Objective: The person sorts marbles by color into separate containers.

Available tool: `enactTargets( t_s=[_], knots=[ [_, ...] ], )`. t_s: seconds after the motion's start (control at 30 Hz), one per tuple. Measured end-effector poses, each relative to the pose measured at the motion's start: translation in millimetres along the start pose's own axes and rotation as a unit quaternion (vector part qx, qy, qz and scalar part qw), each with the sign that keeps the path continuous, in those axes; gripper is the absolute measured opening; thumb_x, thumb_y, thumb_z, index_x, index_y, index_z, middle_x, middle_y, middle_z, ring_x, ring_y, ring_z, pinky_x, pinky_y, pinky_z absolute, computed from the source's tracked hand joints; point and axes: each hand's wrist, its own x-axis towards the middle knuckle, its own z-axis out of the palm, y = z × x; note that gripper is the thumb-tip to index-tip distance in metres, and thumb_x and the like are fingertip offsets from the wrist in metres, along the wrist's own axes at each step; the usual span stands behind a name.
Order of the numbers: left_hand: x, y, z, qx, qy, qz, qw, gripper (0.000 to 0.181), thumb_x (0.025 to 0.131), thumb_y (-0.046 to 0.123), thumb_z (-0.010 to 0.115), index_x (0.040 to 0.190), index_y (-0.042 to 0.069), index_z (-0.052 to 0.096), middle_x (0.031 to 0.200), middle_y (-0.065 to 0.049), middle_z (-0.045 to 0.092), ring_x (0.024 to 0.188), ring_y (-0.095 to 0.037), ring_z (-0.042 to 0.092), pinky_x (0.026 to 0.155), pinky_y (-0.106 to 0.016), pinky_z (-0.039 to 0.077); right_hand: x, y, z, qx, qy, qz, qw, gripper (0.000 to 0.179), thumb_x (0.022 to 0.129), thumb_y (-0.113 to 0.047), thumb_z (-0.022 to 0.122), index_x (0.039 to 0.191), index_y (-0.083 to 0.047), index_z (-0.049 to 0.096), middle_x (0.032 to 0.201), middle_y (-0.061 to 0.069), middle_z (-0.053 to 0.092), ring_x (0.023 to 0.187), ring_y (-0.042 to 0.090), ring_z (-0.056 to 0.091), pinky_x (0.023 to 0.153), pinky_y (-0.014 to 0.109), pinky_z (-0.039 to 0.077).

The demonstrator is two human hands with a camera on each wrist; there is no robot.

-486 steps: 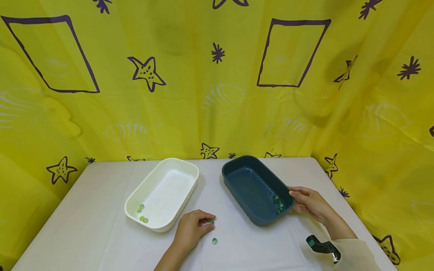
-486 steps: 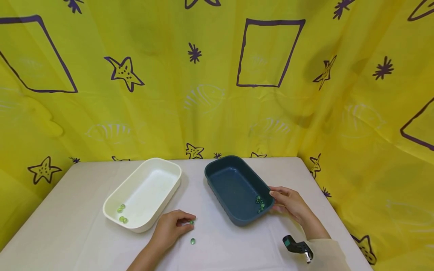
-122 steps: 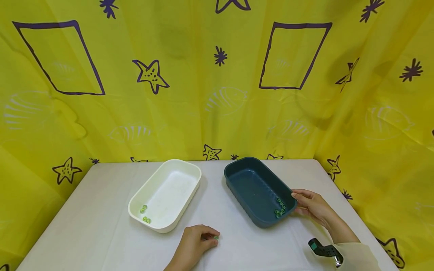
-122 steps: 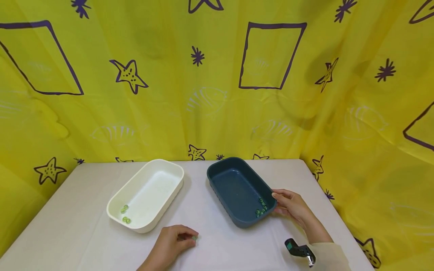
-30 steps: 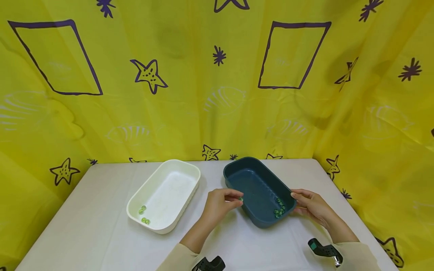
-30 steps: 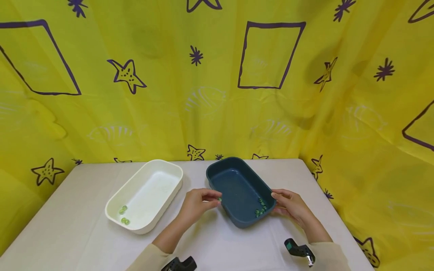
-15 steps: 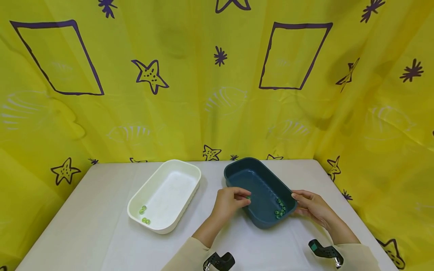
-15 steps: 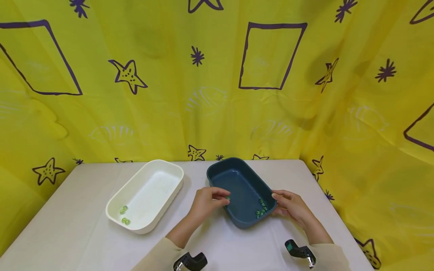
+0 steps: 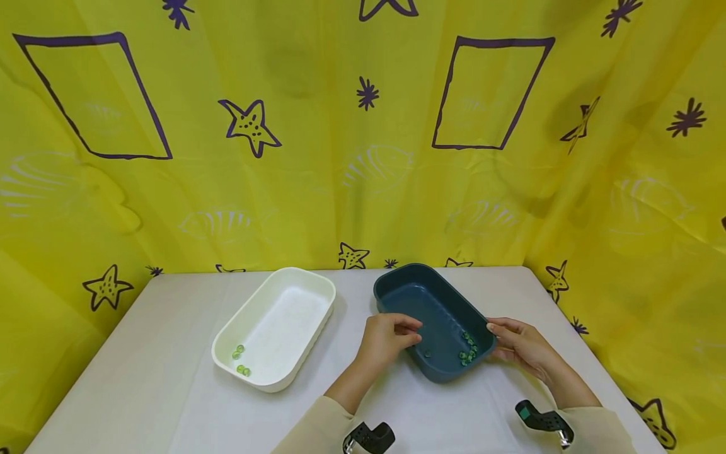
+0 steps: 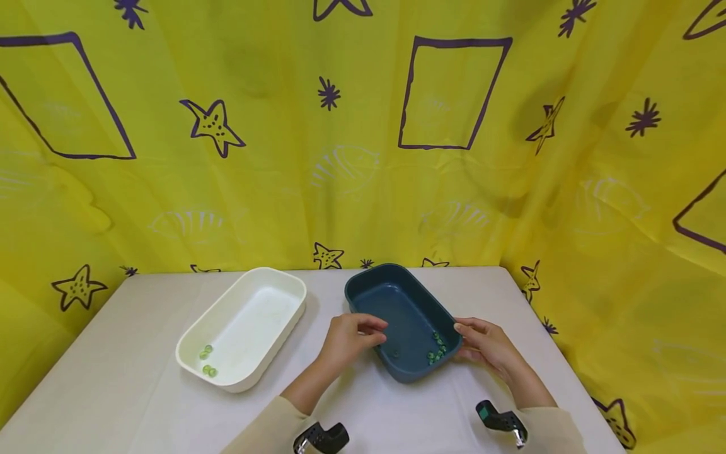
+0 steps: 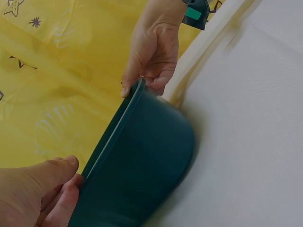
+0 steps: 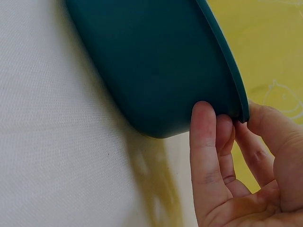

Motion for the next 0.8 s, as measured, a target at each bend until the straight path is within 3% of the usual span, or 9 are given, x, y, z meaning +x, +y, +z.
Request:
enactTargets(
  t_s=[0.3,0.67,0.8],
  knots=[
    [-1.7,-0.4,-1.9,-0.012,-0.001,-0.009,0.9999,0.018,0.082,0.006,0.078,0.100,0.003,0.076,0.093,-0.007,0.076,0.078,-0.005,0.069,0.069,-0.015,0.058,2.7,0.1,1.8,-0.002,0.000,-0.003,1.0000,0.017,0.102,-0.022,0.056,0.105,-0.030,0.071,0.100,-0.009,0.069,0.087,0.011,0.069,0.076,0.025,0.061],
    [-5.9,2.5,-5.6,0.010,0.001,-0.008,0.9999,0.016,0.083,0.013,0.079,0.098,0.006,0.077,0.091,0.003,0.075,0.080,-0.003,0.066,0.067,-0.012,0.055,1.8,-1.4,-1.1,-0.013,-0.001,0.003,0.9999,0.016,0.101,-0.023,0.057,0.107,-0.029,0.071,0.101,-0.009,0.068,0.089,0.010,0.069,0.078,0.025,0.061],
    [-6.8,4.7,-10.1,0.014,-0.012,0.003,0.9998,0.015,0.084,0.015,0.079,0.098,0.009,0.078,0.091,0.004,0.075,0.081,-0.002,0.066,0.067,-0.012,0.054,-0.8,-6.0,-6.1,-0.059,-0.002,0.002,0.9982,0.025,0.101,-0.023,0.057,0.120,-0.012,0.069,0.104,-0.006,0.068,0.090,0.012,0.069,0.079,0.028,0.061]
  ],
)
